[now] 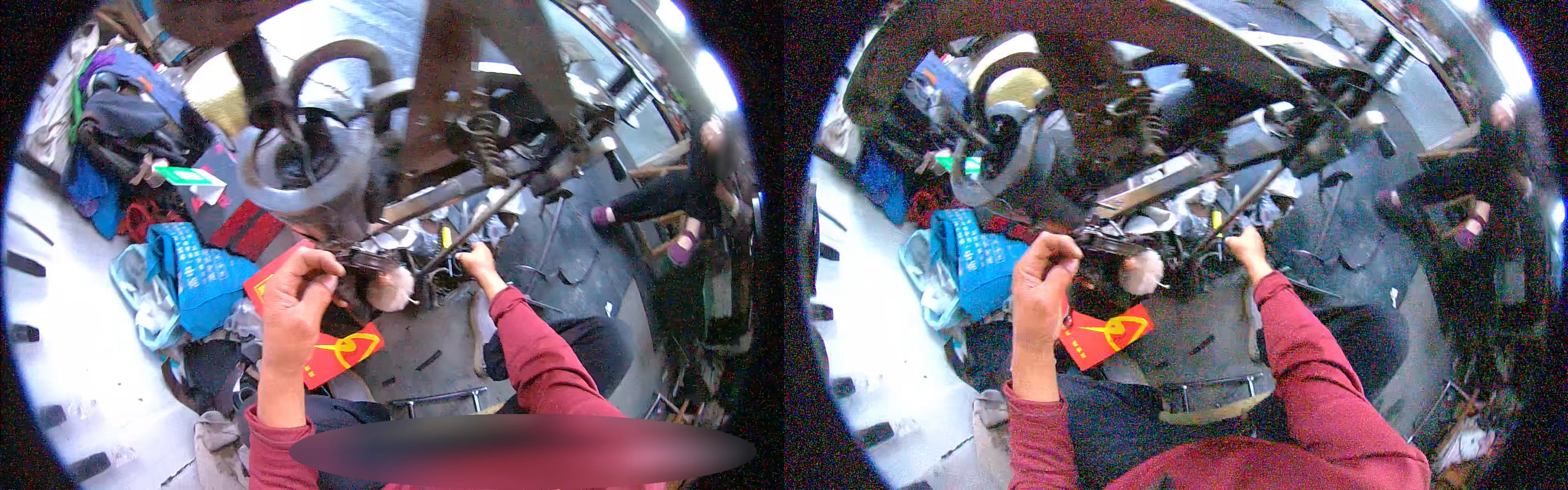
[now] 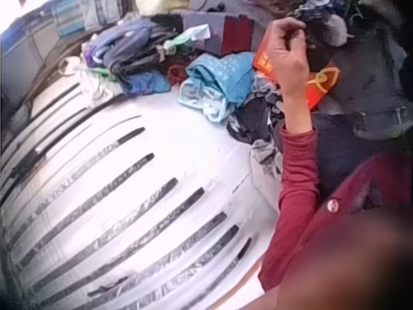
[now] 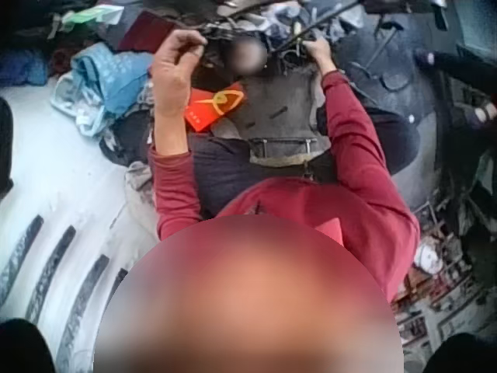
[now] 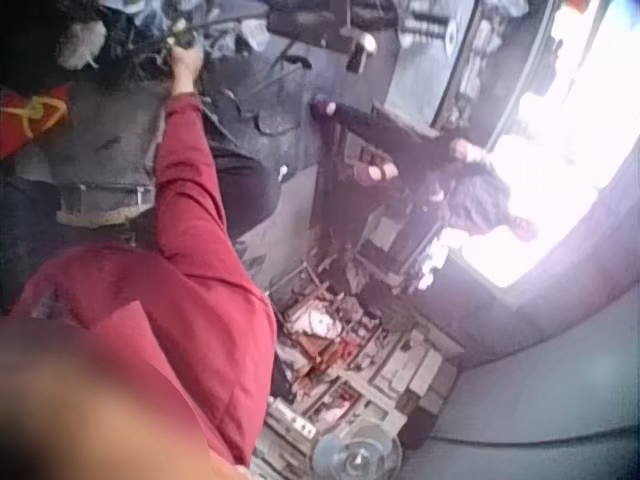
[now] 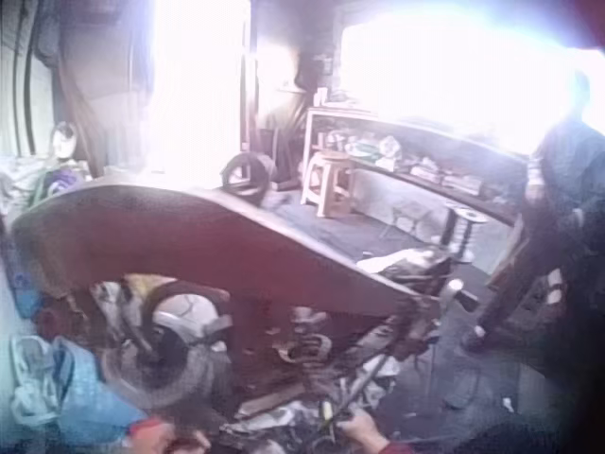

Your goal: The person operates a manual sewing machine to stitch a dark-colored bag, then removes it and uses a needle and thread to hand-sew a small metal clasp onto the bag's edge.

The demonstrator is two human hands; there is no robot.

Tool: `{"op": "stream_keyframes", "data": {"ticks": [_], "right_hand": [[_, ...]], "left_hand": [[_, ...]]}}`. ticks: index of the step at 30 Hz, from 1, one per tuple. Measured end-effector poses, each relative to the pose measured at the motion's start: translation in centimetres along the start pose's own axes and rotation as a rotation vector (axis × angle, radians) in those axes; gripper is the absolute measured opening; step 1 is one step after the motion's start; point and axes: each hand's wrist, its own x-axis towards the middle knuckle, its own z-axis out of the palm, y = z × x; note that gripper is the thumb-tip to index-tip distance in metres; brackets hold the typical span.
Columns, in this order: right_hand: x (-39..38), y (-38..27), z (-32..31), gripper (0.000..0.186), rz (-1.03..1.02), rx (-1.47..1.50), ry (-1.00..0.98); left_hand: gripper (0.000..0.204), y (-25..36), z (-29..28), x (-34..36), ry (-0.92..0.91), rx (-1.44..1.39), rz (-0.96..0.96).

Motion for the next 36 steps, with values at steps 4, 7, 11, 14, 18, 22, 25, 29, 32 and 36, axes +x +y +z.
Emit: {"op": "stream_keyframes", "data": {"ticks": [4,7,11,14,18,22,25,29,32,36], "right_hand": [[2.3,1.9,2.0,0.075,0.082,0.140,0.125],[1.8,2.6,2.1,0.041,0.012,0.290,0.159],[-3.3,1.9,-1.1,0.028,-0.007,0.519,0.181],[-9.2,-0.3,-2.9,0.028,-0.006,0.747,0.295],[-17.7,-2.7,-6.2,0.028,-0.169,1.002,0.200],[-24.2,-5.7,-9.4,0.034,-0.334,1.125,-0.012],[-28.1,-7.7,-11.6,0.063,-0.520,1.096,-0.474],[-31.0,-10.8,-12.2,0.080,-0.557,0.964,-0.930],[-30.9,-13.1,-11.4,0.076,-0.594,0.940,-1.082],[-30.5,-14.5,-10.9,0.081,-0.346,1.029,-1.140]], "left_hand": [[0.009,-0.3,-0.3,0.1,0.011,-0.048,-0.042],[0.009,-0.9,-0.6,0.5,0.024,-0.182,-0.100],[0.013,-2.2,-1.4,1.3,-0.064,-0.498,-0.126],[0.016,-3.0,-1.8,1.6,-0.099,-0.616,-0.179],[0.015,-3.5,-1.9,2.1,-0.172,-0.717,-0.220],[0.015,-3.8,-1.6,2.2,-0.171,-0.715,-0.210],[0.013,-3.9,-1.6,2.1,-0.181,-0.734,-0.203],[0.013,-4.0,-1.6,2.2,-0.201,-0.736,-0.197],[0.013,-4.0,-1.6,2.2,-0.200,-0.717,-0.215],[0.013,-4.0,-1.5,2.1,-0.185,-0.758,-0.197]]}}
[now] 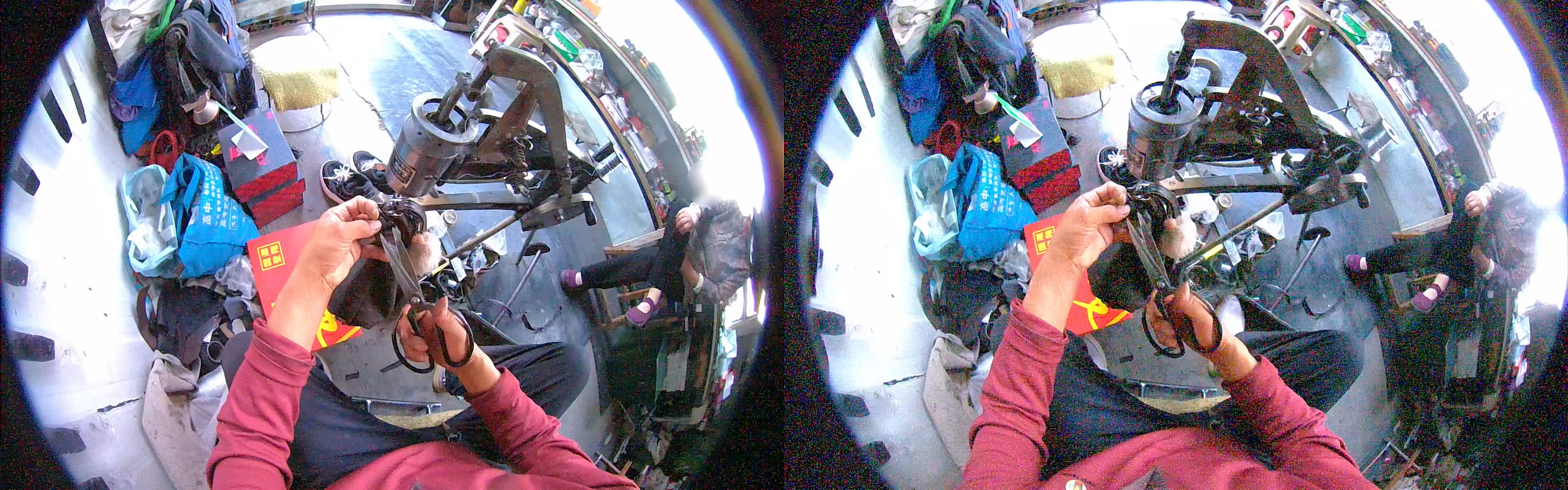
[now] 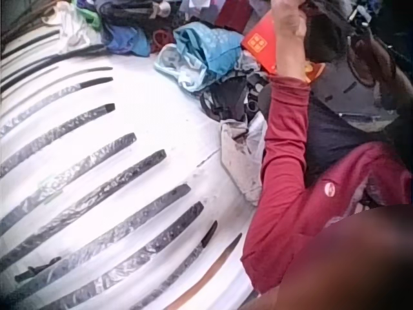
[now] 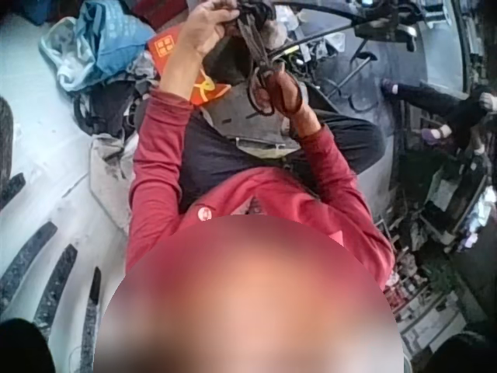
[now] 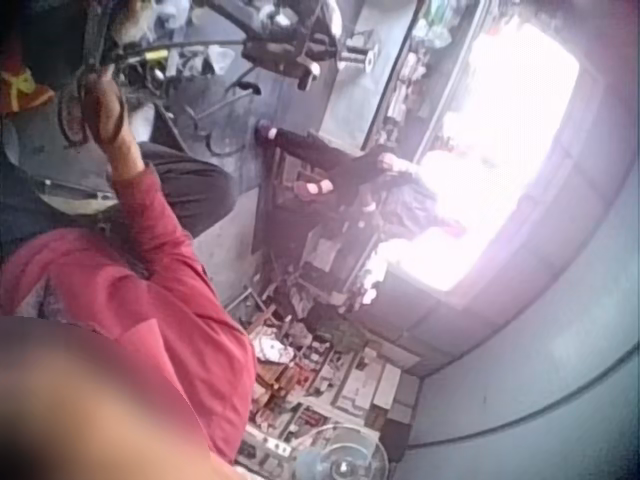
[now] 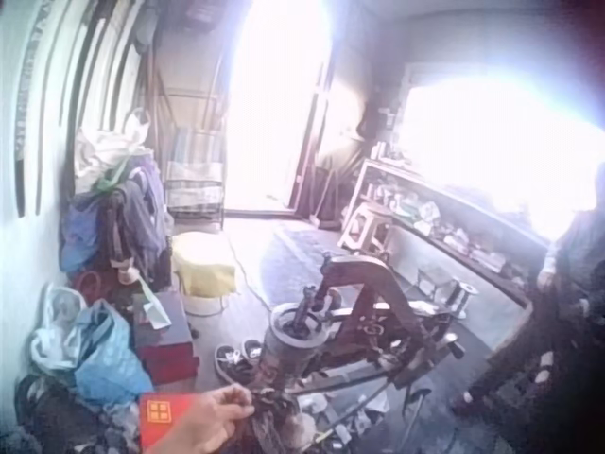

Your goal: The person operates a manual sewing machine to stitch a dark-colored bag, then removes it and uses a needle and thread to hand-sew a small metal clasp onto the bag's edge.

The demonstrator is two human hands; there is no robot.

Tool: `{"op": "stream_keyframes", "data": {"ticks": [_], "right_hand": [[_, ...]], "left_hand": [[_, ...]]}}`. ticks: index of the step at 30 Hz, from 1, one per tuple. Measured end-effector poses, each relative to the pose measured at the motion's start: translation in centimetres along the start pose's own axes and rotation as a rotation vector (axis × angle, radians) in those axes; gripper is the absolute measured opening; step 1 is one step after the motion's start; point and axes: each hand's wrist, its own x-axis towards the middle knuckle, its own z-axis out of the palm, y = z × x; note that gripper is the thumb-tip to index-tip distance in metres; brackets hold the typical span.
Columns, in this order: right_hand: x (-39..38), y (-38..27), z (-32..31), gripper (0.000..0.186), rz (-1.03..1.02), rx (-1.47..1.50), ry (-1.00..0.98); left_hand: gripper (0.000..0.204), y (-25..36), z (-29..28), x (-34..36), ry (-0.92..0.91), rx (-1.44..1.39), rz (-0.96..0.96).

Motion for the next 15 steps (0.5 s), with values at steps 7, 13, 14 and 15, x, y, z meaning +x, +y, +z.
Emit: {"op": "stream_keyframes", "data": {"ticks": [7,13,14,15], "right_hand": [[1.8,-0.3,-1.0,0.085,-0.022,0.016,-0.003],[2.1,-0.2,-1.2,0.072,-0.088,0.006,-0.003],[2.1,-0.2,-1.1,0.070,-0.099,-0.026,0.014],[2.1,-0.2,-1.1,0.069,-0.109,-0.057,0.024]], "left_hand": [[0.010,0.2,0.0,-0.2,-0.026,-0.002,-0.016],[0.010,0.1,-0.2,-0.2,-0.034,0.006,-0.008],[0.010,0.0,-0.3,-0.2,-0.029,0.018,-0.007],[0.010,0.0,-0.3,-0.1,-0.029,0.025,-0.009]]}}
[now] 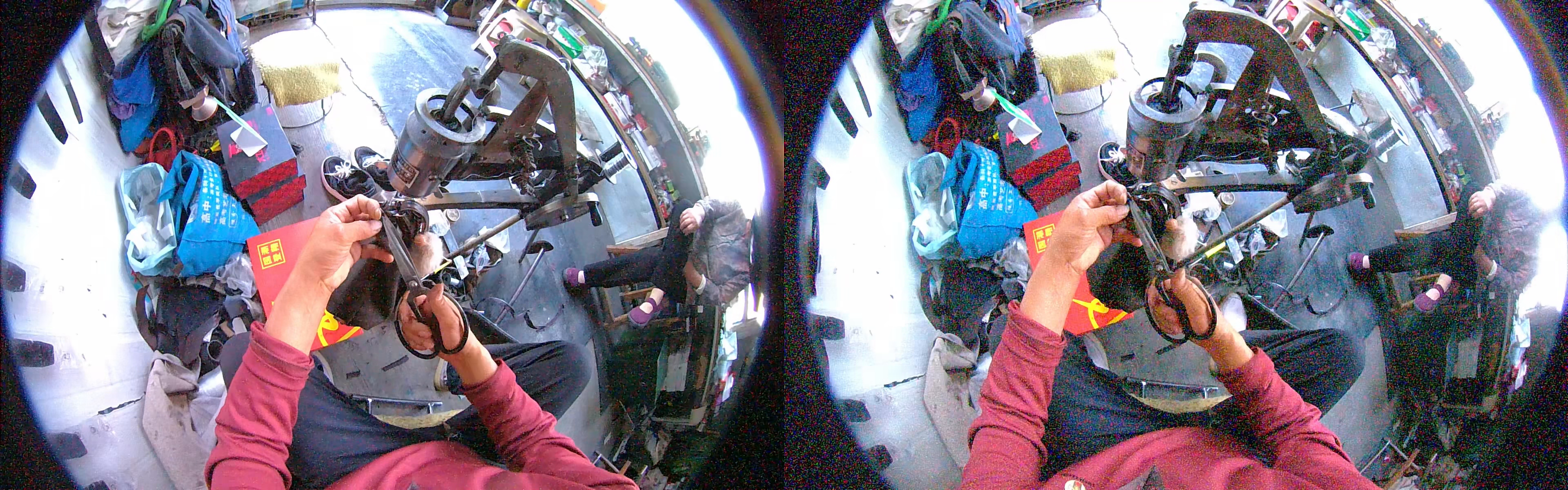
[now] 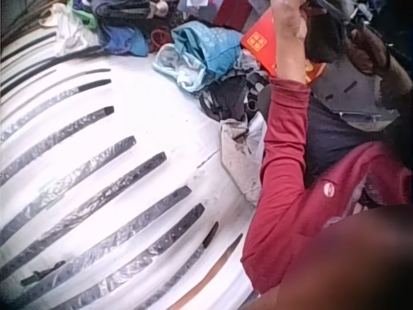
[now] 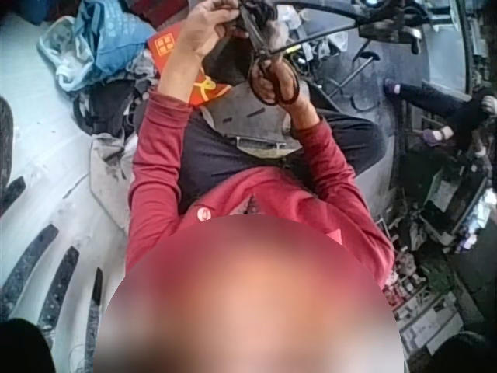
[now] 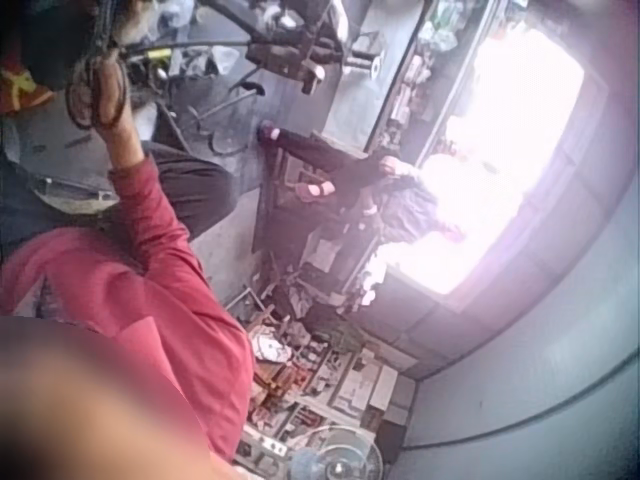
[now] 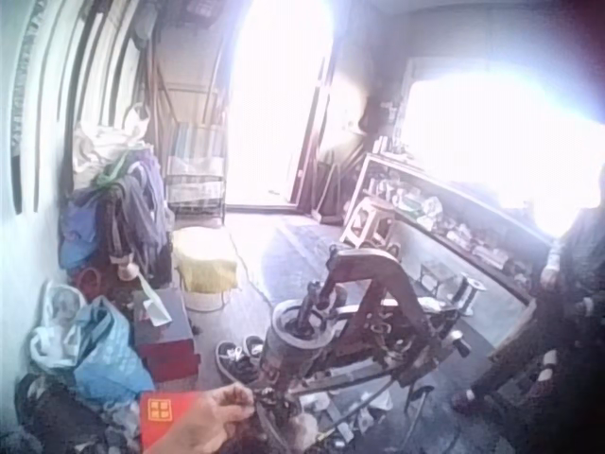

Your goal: The person operates a manual sewing machine to stitch a dark-colored bag, then removes it and uses a needle and thread to hand-sew a small metal clasp onto the bag's edge.

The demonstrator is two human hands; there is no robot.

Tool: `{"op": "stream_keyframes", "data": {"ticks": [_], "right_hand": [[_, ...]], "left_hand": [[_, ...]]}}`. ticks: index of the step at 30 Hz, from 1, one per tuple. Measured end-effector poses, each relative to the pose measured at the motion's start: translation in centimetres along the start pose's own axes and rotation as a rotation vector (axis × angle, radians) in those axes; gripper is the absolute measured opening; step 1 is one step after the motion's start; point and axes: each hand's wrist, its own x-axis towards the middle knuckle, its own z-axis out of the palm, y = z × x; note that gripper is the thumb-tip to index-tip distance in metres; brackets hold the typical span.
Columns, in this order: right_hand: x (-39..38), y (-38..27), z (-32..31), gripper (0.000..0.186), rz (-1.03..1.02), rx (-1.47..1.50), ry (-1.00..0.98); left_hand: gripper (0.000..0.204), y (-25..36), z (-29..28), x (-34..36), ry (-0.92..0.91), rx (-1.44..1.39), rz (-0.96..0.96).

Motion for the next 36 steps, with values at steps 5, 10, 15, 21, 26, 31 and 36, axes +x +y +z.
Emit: {"op": "stream_keyframes", "data": {"ticks": [5,10,15,21,26,31,36], "right_hand": [[-0.3,-0.5,0.3,0.065,-0.046,-0.124,0.050],[-1.0,-1.2,0.2,0.067,-0.091,-0.266,0.089],[-1.6,-0.7,-1.3,0.031,-0.465,-0.901,0.395],[0.0,0.2,-3.7,0.022,-0.594,-0.956,0.656],[4.2,0.6,-3.2,0.037,-0.740,-0.933,0.636],[7.9,1.1,-1.9,0.037,-0.753,-0.836,0.576],[8.7,1.6,-0.5,0.050,-0.761,-0.894,0.627]], "left_hand": [[0.009,0.0,0.1,0.2,0.017,0.058,0.008],[0.012,0.1,0.8,0.0,0.067,0.139,0.045],[0.015,0.5,1.9,-0.5,0.181,0.347,0.136],[0.013,0.3,2.6,-0.7,0.321,0.611,0.272],[0.007,-0.2,2.3,-0.3,0.469,0.749,0.352],[0.009,-1.0,2.3,0.0,0.495,0.696,0.336],[0.010,-1.3,2.8,-0.5,0.467,0.514,0.301]]}}
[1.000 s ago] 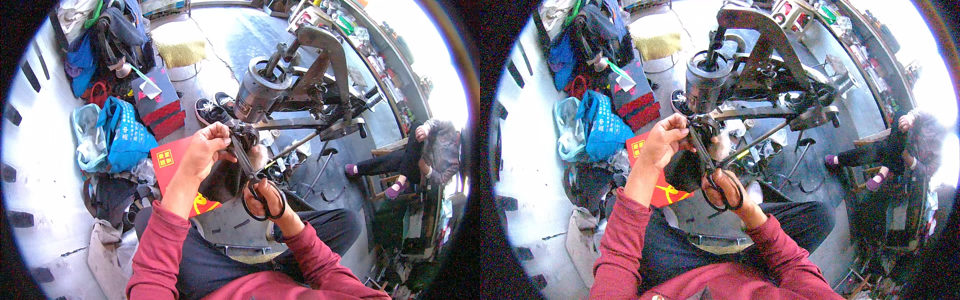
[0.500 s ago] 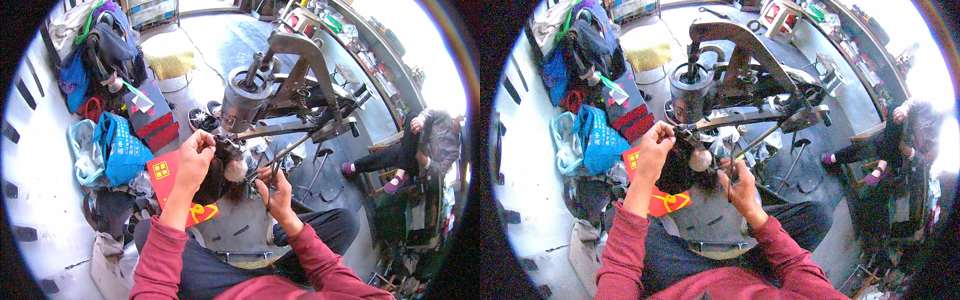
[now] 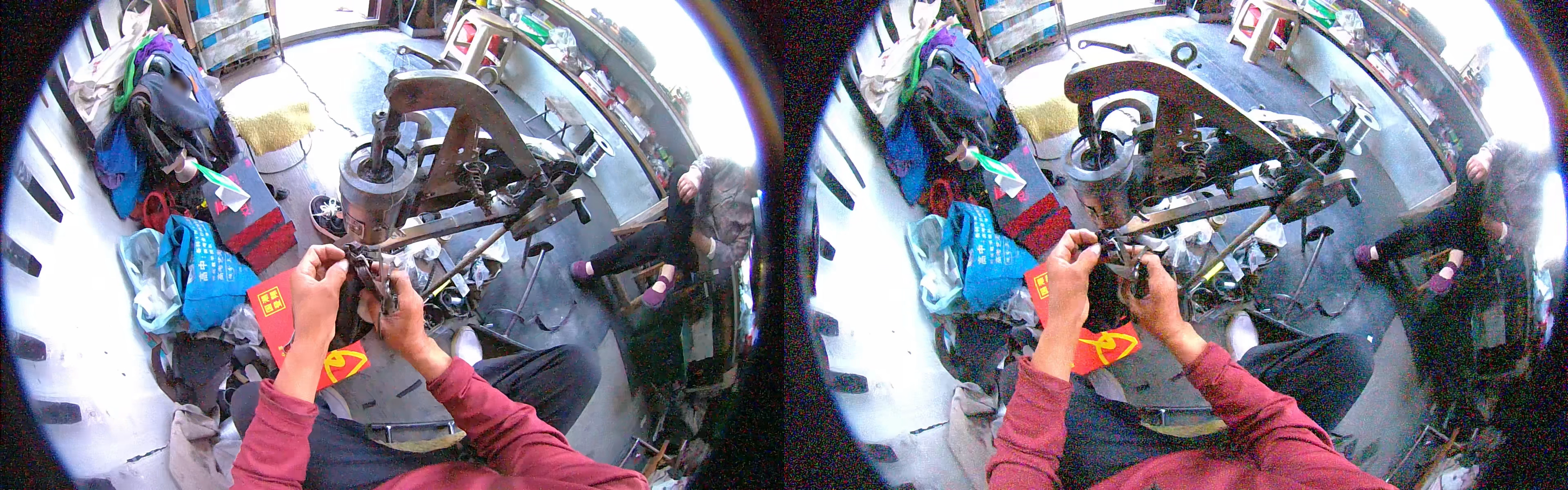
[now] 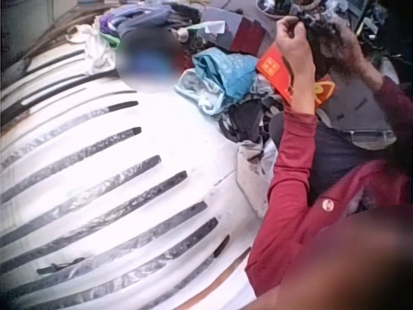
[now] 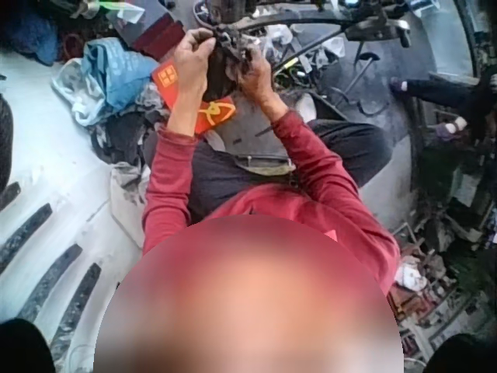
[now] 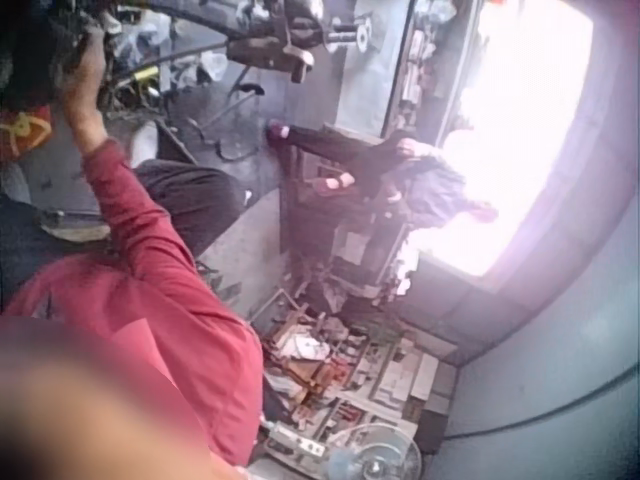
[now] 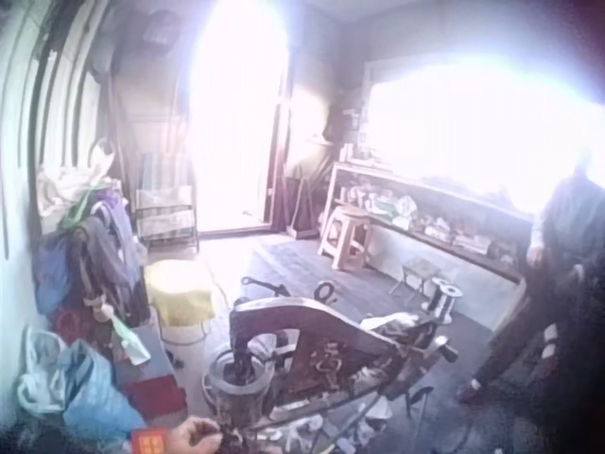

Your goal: The person operates a manual sewing machine to stitch a dark-colored bag, then removes it and uses a needle and thread to hand-sew a small metal clasp onto the bag's edge.

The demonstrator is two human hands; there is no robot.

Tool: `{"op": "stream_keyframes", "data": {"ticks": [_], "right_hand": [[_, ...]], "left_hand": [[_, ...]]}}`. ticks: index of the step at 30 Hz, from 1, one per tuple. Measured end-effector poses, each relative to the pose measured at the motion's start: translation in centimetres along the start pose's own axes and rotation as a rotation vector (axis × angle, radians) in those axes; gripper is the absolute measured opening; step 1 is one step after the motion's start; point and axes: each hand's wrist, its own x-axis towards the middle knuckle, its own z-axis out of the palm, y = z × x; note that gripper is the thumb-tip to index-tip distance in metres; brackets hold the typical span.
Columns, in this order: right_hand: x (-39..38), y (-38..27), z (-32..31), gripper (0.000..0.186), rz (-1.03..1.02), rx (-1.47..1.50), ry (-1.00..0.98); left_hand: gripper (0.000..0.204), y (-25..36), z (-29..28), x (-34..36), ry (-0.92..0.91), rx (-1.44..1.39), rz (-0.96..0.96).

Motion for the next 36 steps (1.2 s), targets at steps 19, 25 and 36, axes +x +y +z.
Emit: {"op": "stream_keyframes", "data": {"ticks": [19,25,36], "right_hand": [[1.5,-3.3,-2.5,0.045,-0.076,0.159,-0.176],[1.5,-3.9,-4.0,0.045,-0.072,0.192,-0.363],[-1.0,-3.3,-5.0,0.037,-0.078,0.148,-0.103]], "left_hand": [[0.074,0.2,0.5,-0.3,-0.213,-0.044,-0.173],[0.058,0.3,0.5,0.4,-0.190,-0.348,-0.345],[0.031,-1.7,0.1,1.4,-0.071,-0.351,-0.225]]}}
